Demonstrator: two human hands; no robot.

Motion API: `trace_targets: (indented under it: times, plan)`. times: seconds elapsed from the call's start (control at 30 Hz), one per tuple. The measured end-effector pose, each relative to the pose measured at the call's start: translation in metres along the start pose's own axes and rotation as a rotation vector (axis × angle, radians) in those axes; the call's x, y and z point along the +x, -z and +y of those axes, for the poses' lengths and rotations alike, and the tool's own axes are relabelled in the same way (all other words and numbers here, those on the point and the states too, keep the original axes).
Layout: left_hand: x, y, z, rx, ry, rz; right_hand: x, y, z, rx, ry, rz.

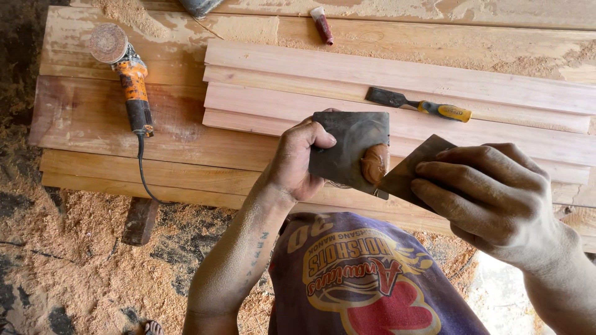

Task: The person mixes a brown wood filler paste on a metal putty knife using a wooden stick. They then use a smaller scraper to apply the filler into a gap or defect on a wooden beam, smoothing the surface.

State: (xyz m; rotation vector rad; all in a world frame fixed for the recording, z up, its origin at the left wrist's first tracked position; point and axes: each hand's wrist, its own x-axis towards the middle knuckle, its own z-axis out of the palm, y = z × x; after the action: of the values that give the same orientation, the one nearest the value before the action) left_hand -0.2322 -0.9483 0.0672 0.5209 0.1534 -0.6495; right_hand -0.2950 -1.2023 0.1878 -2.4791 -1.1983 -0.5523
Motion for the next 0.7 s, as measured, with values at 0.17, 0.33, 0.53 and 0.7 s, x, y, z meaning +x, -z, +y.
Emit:
trace_targets:
  times: [0.17,0.33,0.53,0.7]
  plan:
    - [-0.002,-0.007,-0.008,0.021,-0.038,0.083,-0.006,-0.007,-0.006,0.022,-0.072,-0.037]
    - [0.005,-0.006,-0.019,-0.065,0.056,0.28,-0.015,-0.026,-0.006,0.087,-0.156,-0.06]
    - [0.02,0.019,-0.039,-0.062,0.113,0.35,-0.014,-0.039,-0.005,0.281,-0.317,-0.152]
    - [0.027,0.036,-0.051,-0.017,0.061,0.363,-0.02,-0.041,-0.011,0.404,-0.421,-0.265]
